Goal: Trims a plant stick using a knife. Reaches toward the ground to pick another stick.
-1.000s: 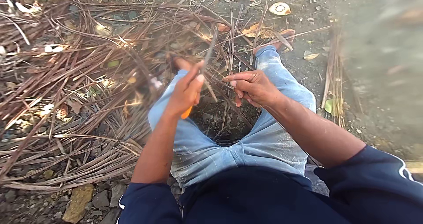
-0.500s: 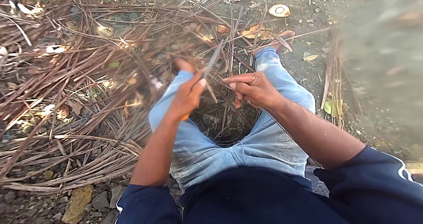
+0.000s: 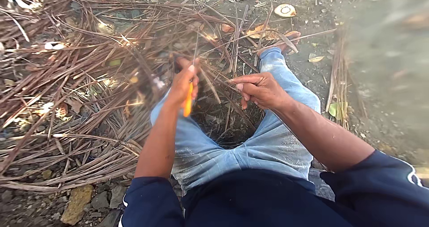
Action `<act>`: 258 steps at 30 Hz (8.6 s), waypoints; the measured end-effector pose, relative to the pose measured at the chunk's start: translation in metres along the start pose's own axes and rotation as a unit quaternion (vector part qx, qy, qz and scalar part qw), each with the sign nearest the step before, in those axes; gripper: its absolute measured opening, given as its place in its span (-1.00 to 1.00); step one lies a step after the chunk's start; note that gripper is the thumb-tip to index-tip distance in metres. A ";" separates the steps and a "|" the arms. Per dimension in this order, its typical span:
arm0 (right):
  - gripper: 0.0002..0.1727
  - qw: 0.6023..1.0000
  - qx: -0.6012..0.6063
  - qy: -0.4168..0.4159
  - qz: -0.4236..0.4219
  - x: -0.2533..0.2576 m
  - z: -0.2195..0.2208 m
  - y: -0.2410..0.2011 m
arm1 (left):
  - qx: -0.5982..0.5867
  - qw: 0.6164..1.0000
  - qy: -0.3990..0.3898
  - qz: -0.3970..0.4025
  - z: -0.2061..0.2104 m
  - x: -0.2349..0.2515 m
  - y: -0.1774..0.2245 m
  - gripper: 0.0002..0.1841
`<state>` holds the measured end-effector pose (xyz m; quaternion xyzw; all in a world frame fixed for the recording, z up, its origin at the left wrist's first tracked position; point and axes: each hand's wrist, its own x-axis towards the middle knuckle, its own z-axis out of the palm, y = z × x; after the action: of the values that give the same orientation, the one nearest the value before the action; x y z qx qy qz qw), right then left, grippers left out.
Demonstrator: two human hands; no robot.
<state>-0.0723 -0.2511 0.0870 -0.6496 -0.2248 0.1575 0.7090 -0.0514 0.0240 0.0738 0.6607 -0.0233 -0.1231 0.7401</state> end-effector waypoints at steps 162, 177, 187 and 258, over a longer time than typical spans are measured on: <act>-0.51 0.945 0.273 -0.173 -0.053 0.076 0.045 -0.074 | 0.524 0.772 0.080 0.351 0.011 -0.055 0.092 -0.45; -0.56 0.969 0.175 -0.121 -0.124 0.080 0.053 -0.081 | 0.570 0.733 0.086 0.361 0.019 -0.051 0.112 -0.43; -0.40 0.946 0.229 -0.204 -0.103 0.079 0.053 -0.088 | 0.549 0.745 0.085 0.368 0.010 -0.048 0.132 -0.46; -0.64 0.979 0.166 -0.057 -0.107 0.041 0.026 -0.044 | 0.557 0.778 0.040 0.288 0.037 -0.053 0.076 -0.41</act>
<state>-0.0539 -0.2129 0.1369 -0.4854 -0.3037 0.1527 0.8055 -0.0989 0.0066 0.1598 0.9243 -0.2477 0.1565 0.2447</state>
